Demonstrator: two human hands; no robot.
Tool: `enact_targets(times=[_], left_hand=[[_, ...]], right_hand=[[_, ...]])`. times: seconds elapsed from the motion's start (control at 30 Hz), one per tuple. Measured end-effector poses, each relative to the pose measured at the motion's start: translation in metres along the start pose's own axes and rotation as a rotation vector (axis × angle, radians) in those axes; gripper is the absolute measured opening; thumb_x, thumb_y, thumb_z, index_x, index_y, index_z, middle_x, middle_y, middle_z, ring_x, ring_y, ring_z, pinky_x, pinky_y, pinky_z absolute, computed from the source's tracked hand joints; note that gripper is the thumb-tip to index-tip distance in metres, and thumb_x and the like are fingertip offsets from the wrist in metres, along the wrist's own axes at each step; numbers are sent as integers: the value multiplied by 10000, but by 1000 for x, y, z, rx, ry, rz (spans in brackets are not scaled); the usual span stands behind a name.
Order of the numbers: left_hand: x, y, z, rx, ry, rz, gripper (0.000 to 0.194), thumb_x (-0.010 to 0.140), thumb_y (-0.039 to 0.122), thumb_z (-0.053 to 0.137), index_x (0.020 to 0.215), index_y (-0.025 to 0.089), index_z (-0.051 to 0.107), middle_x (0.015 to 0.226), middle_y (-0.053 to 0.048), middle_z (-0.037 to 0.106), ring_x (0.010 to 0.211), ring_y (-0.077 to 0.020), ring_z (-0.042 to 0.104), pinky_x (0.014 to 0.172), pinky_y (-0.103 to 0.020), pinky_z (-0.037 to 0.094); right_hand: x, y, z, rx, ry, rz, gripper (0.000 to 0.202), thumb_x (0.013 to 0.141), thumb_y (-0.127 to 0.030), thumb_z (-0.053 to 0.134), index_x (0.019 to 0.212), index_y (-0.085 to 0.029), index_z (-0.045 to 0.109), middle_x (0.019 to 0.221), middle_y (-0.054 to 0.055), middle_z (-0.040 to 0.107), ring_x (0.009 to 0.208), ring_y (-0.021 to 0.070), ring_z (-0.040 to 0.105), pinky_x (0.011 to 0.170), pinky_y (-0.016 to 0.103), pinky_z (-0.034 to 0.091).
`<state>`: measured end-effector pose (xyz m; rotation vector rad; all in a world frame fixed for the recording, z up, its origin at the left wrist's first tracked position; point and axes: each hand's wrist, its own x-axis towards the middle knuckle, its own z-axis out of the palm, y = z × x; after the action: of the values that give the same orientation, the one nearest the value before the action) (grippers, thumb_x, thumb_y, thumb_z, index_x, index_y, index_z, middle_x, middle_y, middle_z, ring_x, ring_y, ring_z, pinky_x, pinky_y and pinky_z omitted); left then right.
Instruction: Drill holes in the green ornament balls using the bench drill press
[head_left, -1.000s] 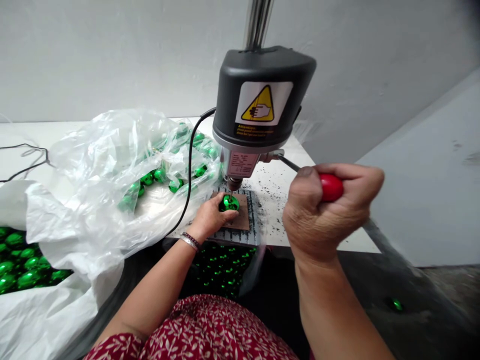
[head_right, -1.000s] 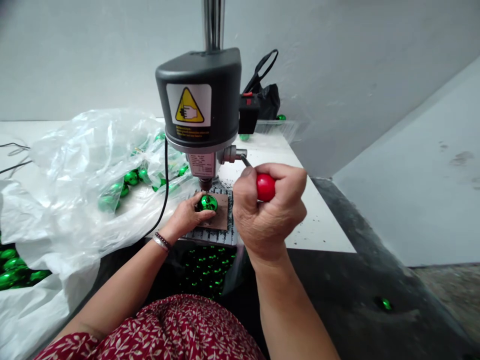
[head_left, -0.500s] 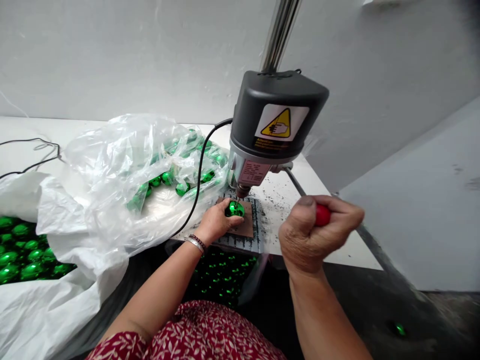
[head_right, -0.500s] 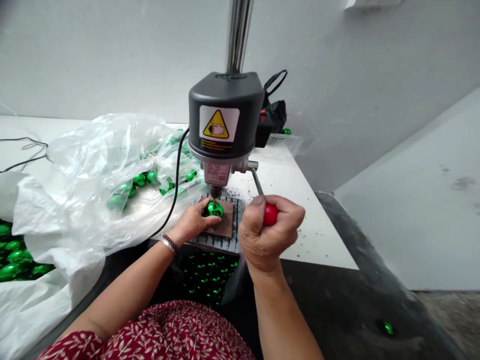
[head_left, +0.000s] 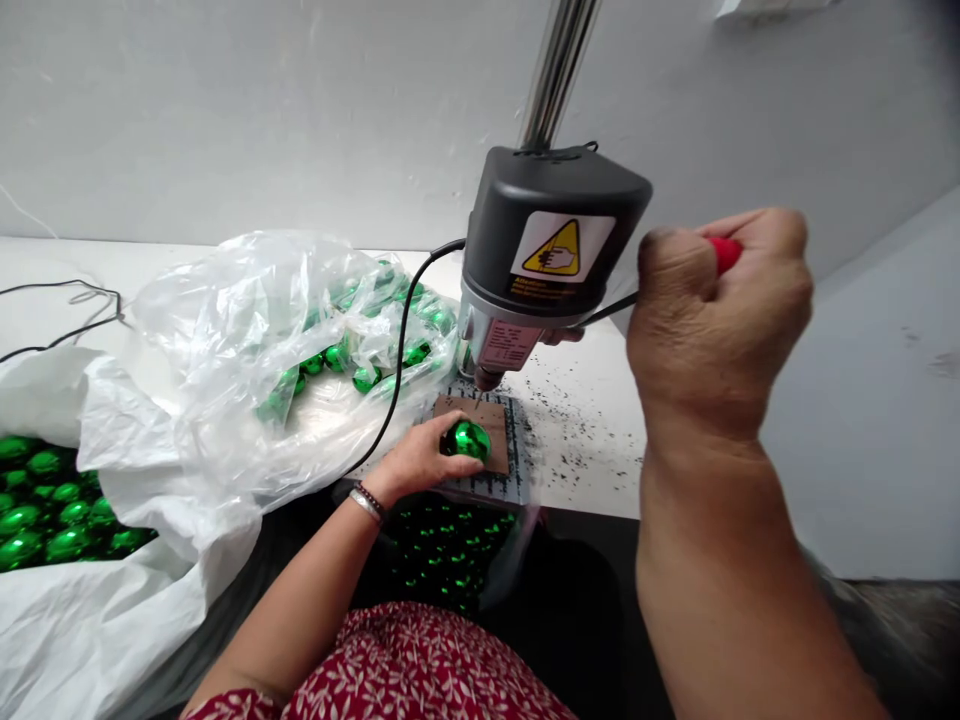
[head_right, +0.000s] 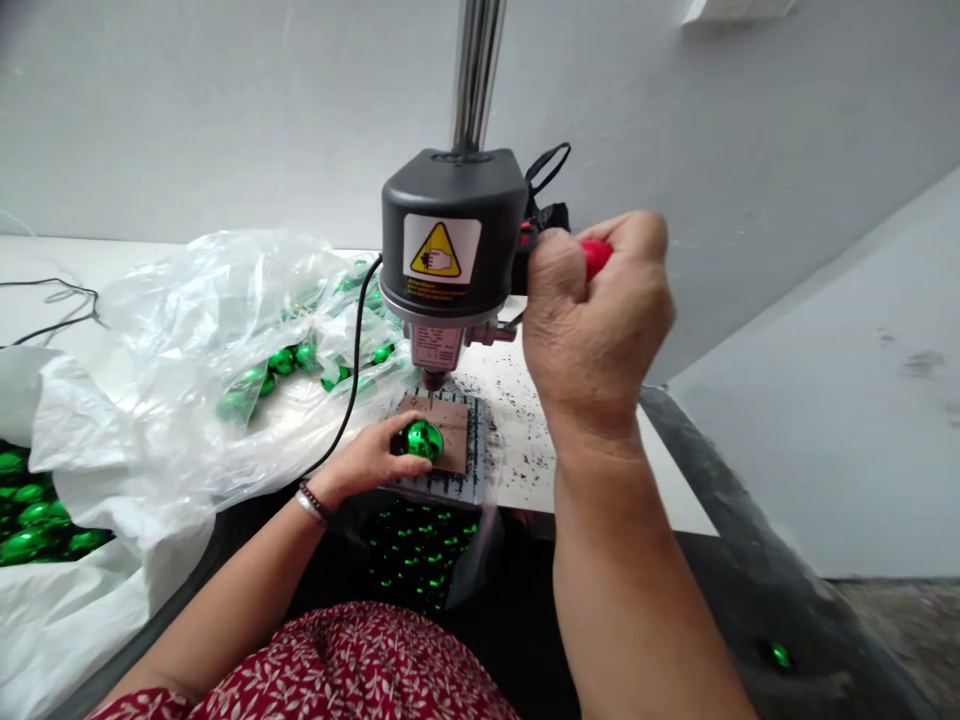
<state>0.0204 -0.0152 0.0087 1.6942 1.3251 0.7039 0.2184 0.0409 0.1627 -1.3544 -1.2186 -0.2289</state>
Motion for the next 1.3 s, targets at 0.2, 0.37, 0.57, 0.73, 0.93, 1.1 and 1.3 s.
enact_targets(times=[0.2, 0.37, 0.57, 0.73, 0.93, 1.1, 1.3], left_hand=[[-20, -2, -44, -38, 131, -12, 502, 836, 434, 744, 1262, 168, 753, 1062, -92, 796, 886, -220, 710, 828, -316, 557], [3, -28, -99, 297, 638, -315, 385, 936, 232, 508, 1200, 159, 777, 1196, -133, 794, 1148, -265, 715, 1001, -324, 525], [39, -51, -116, 433, 425, -539, 298, 841, 318, 681, 1033, 127, 806, 1053, -161, 824, 1049, -314, 747, 906, -317, 539], [55, -50, -103, 427, 417, -526, 434, 884, 356, 657, 1212, 87, 749, 1212, -206, 783, 1131, -319, 726, 918, -317, 515], [12, -37, -110, 298, 528, -433, 467, 814, 426, 694, 1179, 141, 755, 1094, -124, 796, 1004, -285, 711, 867, -340, 522], [-32, -12, -107, -172, 492, -160, 674, 697, 523, 762, 1258, 152, 712, 996, -66, 754, 862, -214, 668, 739, -309, 536], [-23, -10, -75, 88, 437, -31, 510, 707, 354, 765, 1188, 188, 729, 1015, -56, 752, 905, -220, 682, 850, -356, 559]], right_hand=[[-6, 1, -3, 53, 20, 9, 154, 864, -294, 646, 804, -170, 577, 687, -80, 539, 633, 19, 448, 644, 212, 346], [-6, -8, -8, 75, -8, 114, 133, 855, -289, 638, 819, -178, 574, 697, -100, 542, 673, 17, 489, 673, 230, 360], [-10, -10, -10, 113, -18, 89, 166, 877, -295, 615, 856, -132, 588, 696, -121, 499, 685, -13, 457, 694, 245, 332], [-12, -6, -9, 169, 6, 21, 210, 895, -345, 617, 862, -140, 587, 732, -127, 550, 706, -20, 488, 700, 235, 349], [-11, -15, -13, 165, -34, 155, 134, 881, -245, 599, 851, -127, 544, 707, -146, 505, 734, -44, 483, 716, 222, 363], [-11, -20, -14, 184, -48, 158, 118, 871, -209, 589, 807, -130, 530, 701, -130, 480, 710, -24, 453, 741, 239, 365], [-11, -22, -15, 145, -73, 142, 138, 874, -217, 594, 800, -130, 516, 690, -114, 437, 681, -20, 400, 729, 218, 332]])
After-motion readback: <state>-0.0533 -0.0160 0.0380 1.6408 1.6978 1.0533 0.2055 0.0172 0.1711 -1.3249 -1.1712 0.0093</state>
